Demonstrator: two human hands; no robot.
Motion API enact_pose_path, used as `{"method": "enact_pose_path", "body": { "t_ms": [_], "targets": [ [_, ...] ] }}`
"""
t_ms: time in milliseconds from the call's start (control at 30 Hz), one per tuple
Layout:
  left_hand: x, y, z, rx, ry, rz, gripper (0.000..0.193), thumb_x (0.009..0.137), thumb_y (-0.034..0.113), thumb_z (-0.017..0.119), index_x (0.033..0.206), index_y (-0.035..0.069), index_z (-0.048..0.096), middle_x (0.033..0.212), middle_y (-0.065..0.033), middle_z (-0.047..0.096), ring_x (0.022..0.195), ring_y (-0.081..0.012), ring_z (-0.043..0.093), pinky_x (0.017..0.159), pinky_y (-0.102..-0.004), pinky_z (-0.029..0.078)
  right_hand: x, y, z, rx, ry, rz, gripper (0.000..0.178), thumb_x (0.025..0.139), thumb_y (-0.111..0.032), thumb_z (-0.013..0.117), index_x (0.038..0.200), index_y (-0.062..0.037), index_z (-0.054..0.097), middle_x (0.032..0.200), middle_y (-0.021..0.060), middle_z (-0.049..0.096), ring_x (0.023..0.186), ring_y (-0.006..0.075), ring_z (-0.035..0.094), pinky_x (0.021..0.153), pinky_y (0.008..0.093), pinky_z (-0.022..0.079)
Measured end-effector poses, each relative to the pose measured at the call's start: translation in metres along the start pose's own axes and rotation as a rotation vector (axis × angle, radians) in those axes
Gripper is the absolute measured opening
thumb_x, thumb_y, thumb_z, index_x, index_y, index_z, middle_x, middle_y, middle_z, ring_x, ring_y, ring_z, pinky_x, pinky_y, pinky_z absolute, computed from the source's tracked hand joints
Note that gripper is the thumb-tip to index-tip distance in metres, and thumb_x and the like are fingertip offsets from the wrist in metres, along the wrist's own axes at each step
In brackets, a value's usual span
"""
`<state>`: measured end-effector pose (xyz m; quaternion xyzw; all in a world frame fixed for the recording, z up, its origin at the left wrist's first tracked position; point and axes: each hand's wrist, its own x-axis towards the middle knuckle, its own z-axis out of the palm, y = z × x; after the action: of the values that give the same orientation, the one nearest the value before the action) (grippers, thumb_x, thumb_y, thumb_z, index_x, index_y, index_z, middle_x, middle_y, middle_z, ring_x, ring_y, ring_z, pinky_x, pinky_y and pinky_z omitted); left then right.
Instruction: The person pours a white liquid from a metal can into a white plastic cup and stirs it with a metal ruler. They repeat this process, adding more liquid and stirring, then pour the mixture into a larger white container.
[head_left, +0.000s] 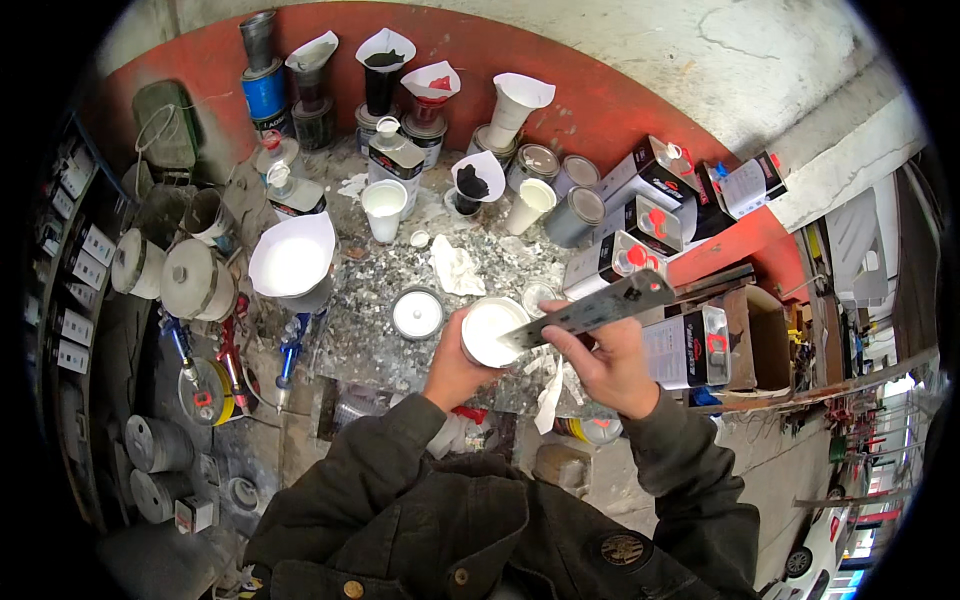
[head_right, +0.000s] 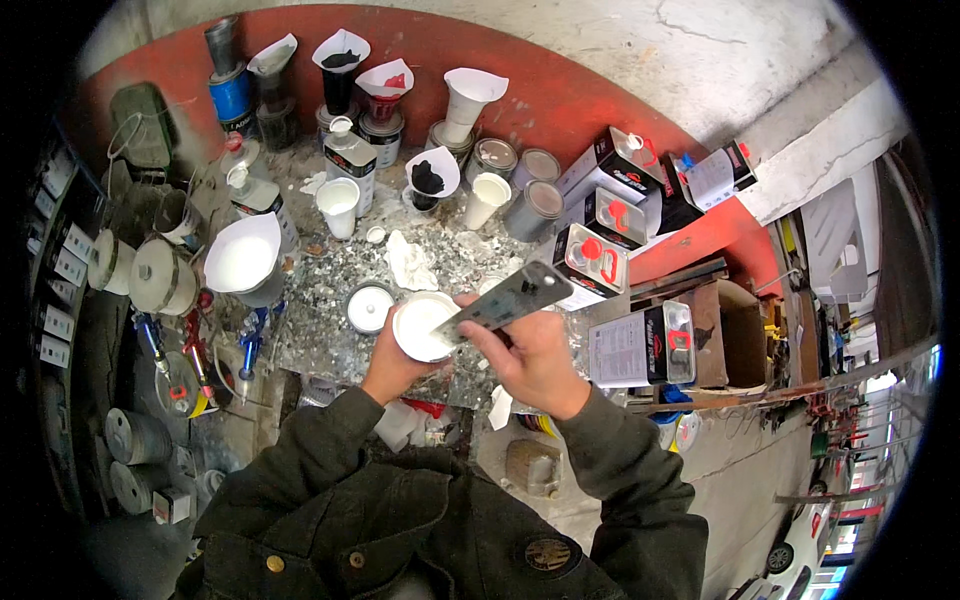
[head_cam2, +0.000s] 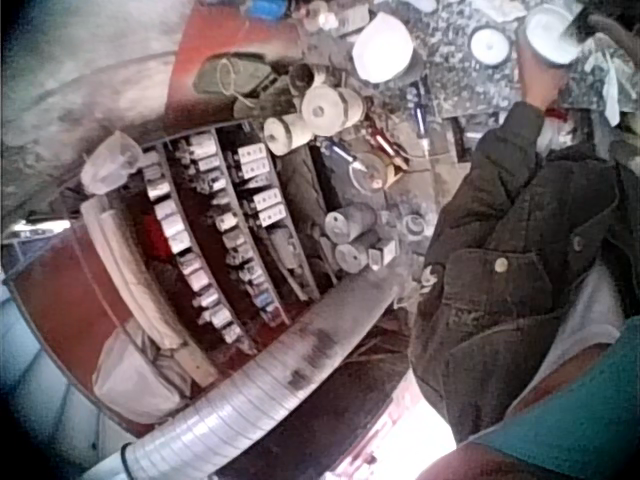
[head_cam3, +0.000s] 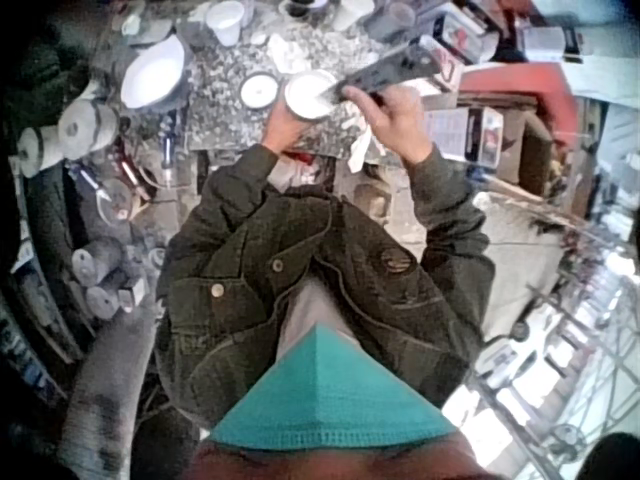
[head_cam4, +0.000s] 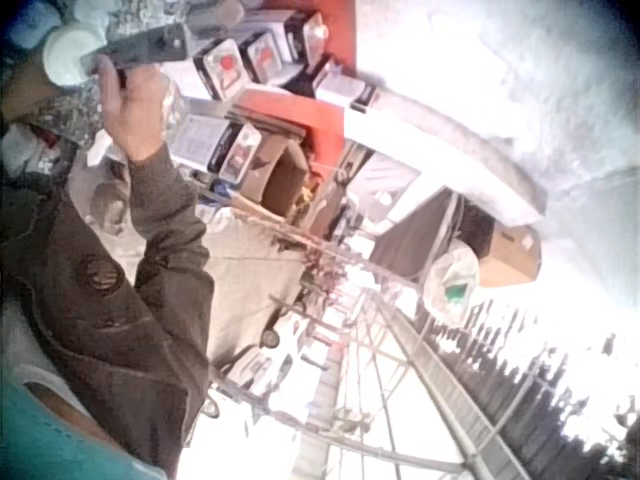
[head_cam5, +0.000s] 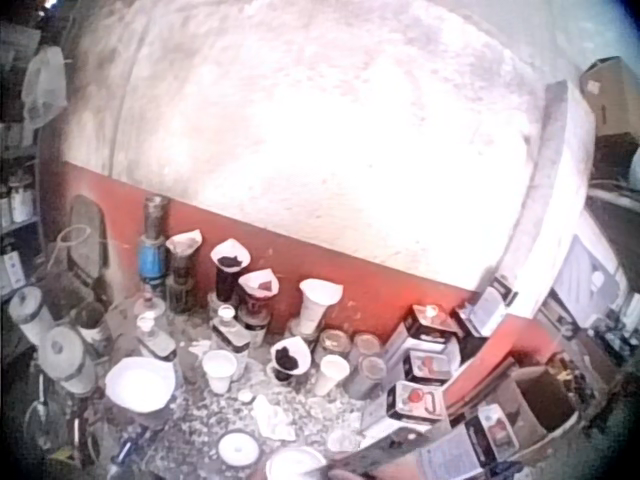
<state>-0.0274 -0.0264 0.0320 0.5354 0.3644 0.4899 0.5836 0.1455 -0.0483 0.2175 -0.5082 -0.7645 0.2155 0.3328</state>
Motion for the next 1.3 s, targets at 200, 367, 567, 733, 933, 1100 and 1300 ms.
{"method": "enact_pose_path", "body": {
  "t_ms": [200, 367, 567, 733, 933, 1100, 1300],
  "targets": [
    [-0.001, -0.018, 0.006, 0.038, 0.036, 0.010, 0.091, 0.064, 0.007, 0.094, 0.139, 0.004, 0.042, 0.129, -0.0122, 0.055, 0.123, -0.0261, 0.056, 0.104, -0.0396, 0.047, 0.001, -0.011, 0.009, 0.024, 0.066, -0.058, 0.025, 0.088, -0.005, 0.075, 0.113, -0.0025, 0.074, 0.080, 0.0075, 0.070, 0.066, 0.0126, 0.061, 0.061, 0.0291, 0.047],
    [-0.003, -0.031, 0.005, 0.105, 0.006, 0.007, 0.092, 0.066, 0.010, 0.093, 0.140, 0.006, 0.039, 0.132, -0.0165, 0.049, 0.128, -0.0318, 0.051, 0.106, -0.0423, 0.044, 0.022, -0.028, -0.021, 0.024, 0.069, 0.008, 0.024, 0.088, -0.003, 0.075, 0.111, -0.0004, 0.074, 0.081, 0.0074, 0.070, 0.067, 0.0130, 0.062, 0.064, 0.0288, 0.048],
    [-0.004, -0.041, -0.001, 0.046, -0.041, -0.009, 0.096, 0.066, 0.003, 0.089, 0.146, 0.009, 0.036, 0.137, -0.0168, 0.044, 0.131, -0.0329, 0.048, 0.110, -0.0424, 0.042, 0.045, -0.002, -0.038, -0.072, 0.009, -0.219, 0.019, 0.089, -0.002, 0.075, 0.108, 0.0011, 0.074, 0.080, 0.0038, 0.070, 0.067, 0.0086, 0.061, 0.061, 0.0238, 0.046],
    [-0.002, -0.032, -0.003, 0.003, -0.042, -0.022, 0.097, 0.064, 0.000, 0.087, 0.147, 0.008, 0.037, 0.138, -0.0148, 0.043, 0.132, -0.0303, 0.048, 0.112, -0.0409, 0.041, 0.026, 0.020, -0.015, -0.006, -0.005, -0.010, 0.023, 0.090, -0.010, 0.075, 0.112, -0.0041, 0.075, 0.071, 0.0083, 0.065, 0.056, 0.0129, 0.054, 0.055, 0.0277, 0.043],
    [0.001, -0.027, 0.002, -0.051, 0.060, -0.062, 0.093, 0.062, 0.004, 0.092, 0.142, 0.006, 0.044, 0.136, -0.0124, 0.047, 0.132, -0.0293, 0.048, 0.110, -0.0401, 0.043, 0.005, 0.011, -0.001, -0.011, -0.013, 0.045, 0.024, 0.090, -0.006, 0.074, 0.113, -0.0013, 0.074, 0.077, 0.0084, 0.069, 0.063, 0.0125, 0.058, 0.061, 0.0281, 0.046],
    [0.004, -0.034, 0.005, 0.124, 0.098, 0.015, 0.086, 0.060, 0.005, 0.093, 0.133, 0.005, 0.048, 0.130, -0.0132, 0.050, 0.124, -0.0318, 0.052, 0.104, -0.0418, 0.044, -0.005, -0.004, 0.014, 0.004, 0.065, -0.006, 0.024, 0.089, -0.003, 0.075, 0.113, 0.0006, 0.074, 0.080, 0.0077, 0.071, 0.066, 0.0105, 0.058, 0.061, 0.0270, 0.046],
    [0.001, -0.040, 0.008, 0.178, 0.121, 0.034, 0.082, 0.061, 0.003, 0.091, 0.131, 0.005, 0.048, 0.125, -0.0129, 0.054, 0.119, -0.0313, 0.055, 0.102, -0.0408, 0.045, 0.007, -0.029, -0.003, -0.048, 0.125, -0.056, 0.025, 0.086, -0.005, 0.077, 0.111, -0.0013, 0.075, 0.079, 0.0108, 0.070, 0.062, 0.0176, 0.062, 0.060, 0.0302, 0.047]
  ]
}}
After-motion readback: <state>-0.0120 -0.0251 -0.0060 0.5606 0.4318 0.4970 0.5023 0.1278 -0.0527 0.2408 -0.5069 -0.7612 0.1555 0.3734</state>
